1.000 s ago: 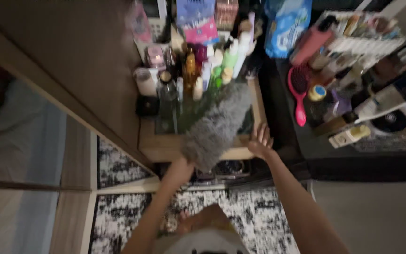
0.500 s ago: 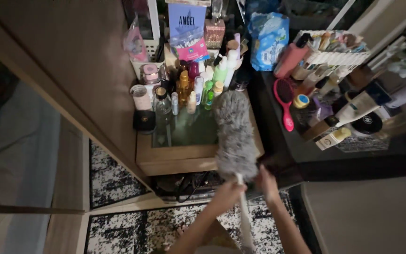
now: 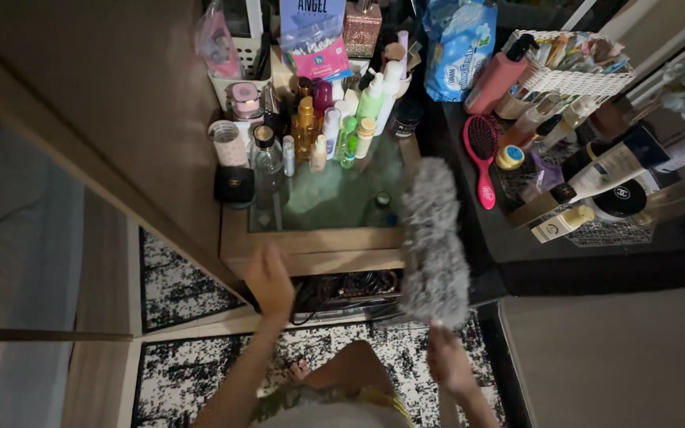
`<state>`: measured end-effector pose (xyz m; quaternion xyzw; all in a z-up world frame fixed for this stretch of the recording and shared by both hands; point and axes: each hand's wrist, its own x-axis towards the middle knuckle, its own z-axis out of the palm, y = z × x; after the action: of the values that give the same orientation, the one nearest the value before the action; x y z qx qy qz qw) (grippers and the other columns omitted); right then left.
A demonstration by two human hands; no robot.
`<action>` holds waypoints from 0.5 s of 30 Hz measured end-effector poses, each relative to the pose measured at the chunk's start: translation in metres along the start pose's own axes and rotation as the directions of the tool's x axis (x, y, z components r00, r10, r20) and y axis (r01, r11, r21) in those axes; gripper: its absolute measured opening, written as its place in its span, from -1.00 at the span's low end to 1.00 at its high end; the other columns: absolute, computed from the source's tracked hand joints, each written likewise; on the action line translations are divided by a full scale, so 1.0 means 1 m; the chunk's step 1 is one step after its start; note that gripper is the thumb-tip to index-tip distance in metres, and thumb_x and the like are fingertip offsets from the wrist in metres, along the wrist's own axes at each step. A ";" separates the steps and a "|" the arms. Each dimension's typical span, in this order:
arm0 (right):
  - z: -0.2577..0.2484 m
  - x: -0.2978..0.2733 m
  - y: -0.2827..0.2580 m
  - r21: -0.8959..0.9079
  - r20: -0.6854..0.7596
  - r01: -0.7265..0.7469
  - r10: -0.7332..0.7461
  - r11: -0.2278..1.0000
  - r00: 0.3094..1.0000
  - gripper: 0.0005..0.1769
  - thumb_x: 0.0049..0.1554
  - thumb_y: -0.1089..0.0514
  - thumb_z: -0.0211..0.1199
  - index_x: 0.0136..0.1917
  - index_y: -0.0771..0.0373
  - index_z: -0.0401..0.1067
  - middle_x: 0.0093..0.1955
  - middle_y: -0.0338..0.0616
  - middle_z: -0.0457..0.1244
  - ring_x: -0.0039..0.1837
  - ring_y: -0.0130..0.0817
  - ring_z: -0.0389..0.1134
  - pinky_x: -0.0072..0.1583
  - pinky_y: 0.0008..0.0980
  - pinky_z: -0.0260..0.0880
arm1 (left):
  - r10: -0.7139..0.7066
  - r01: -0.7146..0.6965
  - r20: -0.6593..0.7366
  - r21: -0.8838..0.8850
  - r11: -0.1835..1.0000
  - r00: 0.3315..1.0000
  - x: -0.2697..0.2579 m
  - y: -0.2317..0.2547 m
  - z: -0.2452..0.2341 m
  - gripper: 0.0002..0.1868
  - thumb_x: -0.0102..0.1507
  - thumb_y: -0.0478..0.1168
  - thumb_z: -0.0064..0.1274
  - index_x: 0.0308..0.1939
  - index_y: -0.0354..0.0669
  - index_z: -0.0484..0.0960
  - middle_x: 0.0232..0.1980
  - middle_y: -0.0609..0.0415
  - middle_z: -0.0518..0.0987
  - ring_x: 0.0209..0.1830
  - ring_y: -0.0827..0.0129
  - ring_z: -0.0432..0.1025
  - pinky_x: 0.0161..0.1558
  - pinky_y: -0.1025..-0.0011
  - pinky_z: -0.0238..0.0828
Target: Dusting a cluttered vanity table using a handheld duster.
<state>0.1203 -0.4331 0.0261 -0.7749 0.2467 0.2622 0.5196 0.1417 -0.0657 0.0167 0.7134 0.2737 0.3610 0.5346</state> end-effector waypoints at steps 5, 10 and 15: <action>-0.024 0.012 0.038 -0.226 0.243 0.209 -0.152 0.951 0.958 -0.38 0.29 -0.39 -0.04 0.02 0.23 0.37 -0.27 -0.34 0.16 -0.28 -0.44 0.18 -0.21 -0.30 0.24 | 0.176 -0.239 0.177 0.450 0.860 0.968 0.049 -0.012 -0.024 -0.53 0.35 0.03 0.03 0.06 -0.36 0.48 0.10 -0.29 0.43 0.10 -0.15 0.27 0.10 -0.08 0.20; -0.017 0.012 0.024 -0.473 -0.013 0.131 -0.155 0.871 0.988 -0.33 0.19 -0.36 -0.02 0.10 0.29 0.45 -0.22 0.04 0.41 -0.14 -0.10 0.38 0.03 -0.03 0.43 | 0.140 -0.325 0.309 0.708 0.627 0.941 0.048 -0.062 -0.021 0.03 0.17 0.28 0.16 0.46 -0.41 0.21 0.50 -0.44 0.18 0.52 -0.37 0.02 0.38 -0.24 0.02; 0.003 0.022 0.063 -0.488 0.068 0.277 -0.280 0.828 0.958 -0.30 0.31 -0.31 -0.06 0.06 0.42 0.46 -0.18 0.20 0.35 -0.11 -0.11 0.28 0.04 -0.13 0.45 | -0.024 -0.238 0.327 0.736 0.634 0.945 0.053 -0.054 -0.007 0.58 -0.11 0.62 0.21 0.57 -0.44 -0.16 0.61 -0.49 -0.19 0.62 -0.37 -0.32 0.47 -0.33 -0.40</action>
<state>0.0947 -0.4545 -0.0316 -0.9100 0.0578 0.2353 0.3365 0.1670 -0.0052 -0.0219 0.9341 0.2709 0.1273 0.1945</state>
